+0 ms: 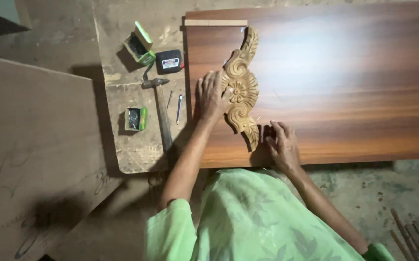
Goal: The person attaches a carved wooden ornament to a wooden panel using a hammer and nails. They repeatedly position the carving, hammer nails into it, and adjust its placement. The person also uses a tape measure to check dimensions.
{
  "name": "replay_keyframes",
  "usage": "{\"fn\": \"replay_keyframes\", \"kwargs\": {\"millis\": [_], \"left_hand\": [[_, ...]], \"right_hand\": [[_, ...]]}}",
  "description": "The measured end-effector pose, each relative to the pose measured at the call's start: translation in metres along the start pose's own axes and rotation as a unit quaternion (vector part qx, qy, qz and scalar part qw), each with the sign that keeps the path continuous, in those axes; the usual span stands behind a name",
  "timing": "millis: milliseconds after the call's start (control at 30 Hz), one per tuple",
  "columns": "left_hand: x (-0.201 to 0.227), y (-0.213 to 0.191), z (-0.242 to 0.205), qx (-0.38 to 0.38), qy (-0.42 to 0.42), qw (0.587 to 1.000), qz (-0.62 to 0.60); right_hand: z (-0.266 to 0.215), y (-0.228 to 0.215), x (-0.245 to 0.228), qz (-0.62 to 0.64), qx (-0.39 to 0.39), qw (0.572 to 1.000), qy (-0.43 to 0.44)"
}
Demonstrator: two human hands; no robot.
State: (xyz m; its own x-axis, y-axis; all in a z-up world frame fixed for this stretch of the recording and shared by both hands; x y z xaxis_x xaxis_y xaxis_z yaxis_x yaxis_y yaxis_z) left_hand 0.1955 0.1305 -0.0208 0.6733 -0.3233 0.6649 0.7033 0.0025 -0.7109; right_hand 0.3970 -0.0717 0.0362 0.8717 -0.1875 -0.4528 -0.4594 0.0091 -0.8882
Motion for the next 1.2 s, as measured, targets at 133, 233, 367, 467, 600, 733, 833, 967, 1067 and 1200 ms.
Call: {"fn": "replay_keyframes", "kwargs": {"millis": [133, 233, 367, 467, 600, 733, 833, 967, 1067, 1200], "left_hand": [[-0.003, 0.010, -0.003, -0.013, -0.045, 0.995, -0.085], [-0.011, 0.006, -0.001, -0.012, -0.056, 0.990, -0.131], [-0.013, 0.009, 0.040, -0.057, 0.044, 0.989, -0.127], [-0.012, 0.015, 0.052, -0.125, 0.083, 0.986, -0.074], [-0.016, -0.006, 0.035, -0.119, 0.077, 0.988, -0.063], [-0.033, -0.003, 0.056, -0.164, 0.015, 0.983, -0.078], [-0.030, 0.019, 0.106, -0.145, 0.049, 0.982, -0.112], [-0.022, 0.049, 0.151, -0.159, 0.056, 0.980, -0.106], [-0.011, 0.054, 0.161, -0.156, 0.092, 0.978, -0.105], [-0.008, 0.054, 0.154, -0.189, 0.121, 0.971, -0.075]], "right_hand": [[-0.012, 0.013, 0.017, 0.002, 0.012, 1.000, 0.012], [-0.021, 0.022, 0.023, -0.056, 0.034, 0.997, -0.037], [-0.006, 0.027, 0.039, -0.062, 0.040, 0.997, -0.033], [0.019, 0.023, 0.049, -0.091, 0.043, 0.994, -0.034], [0.033, 0.017, 0.045, -0.130, 0.077, 0.987, -0.047], [0.036, 0.017, 0.043, -0.149, 0.090, 0.984, -0.040], [0.032, 0.017, 0.045, -0.152, 0.085, 0.984, -0.030], [0.036, 0.015, 0.043, -0.139, 0.089, 0.986, -0.025], [0.038, 0.013, 0.042, -0.141, 0.095, 0.985, -0.019], [0.036, 0.013, 0.043, -0.145, 0.090, 0.985, -0.014]]}}
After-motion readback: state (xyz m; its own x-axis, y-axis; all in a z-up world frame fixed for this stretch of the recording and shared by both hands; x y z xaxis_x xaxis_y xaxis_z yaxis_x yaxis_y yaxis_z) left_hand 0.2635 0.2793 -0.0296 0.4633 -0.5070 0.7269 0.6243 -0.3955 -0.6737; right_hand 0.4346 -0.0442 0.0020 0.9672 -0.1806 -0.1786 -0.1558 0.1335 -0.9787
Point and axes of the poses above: each hand's wrist, its own z-axis towards the middle knuckle, its own y-axis out of the palm, x = y × z, the point moved 6 cm from there along z, towards the middle knuckle, and after that the axes turned 8 degrees about -z, right-handed, at the moved point
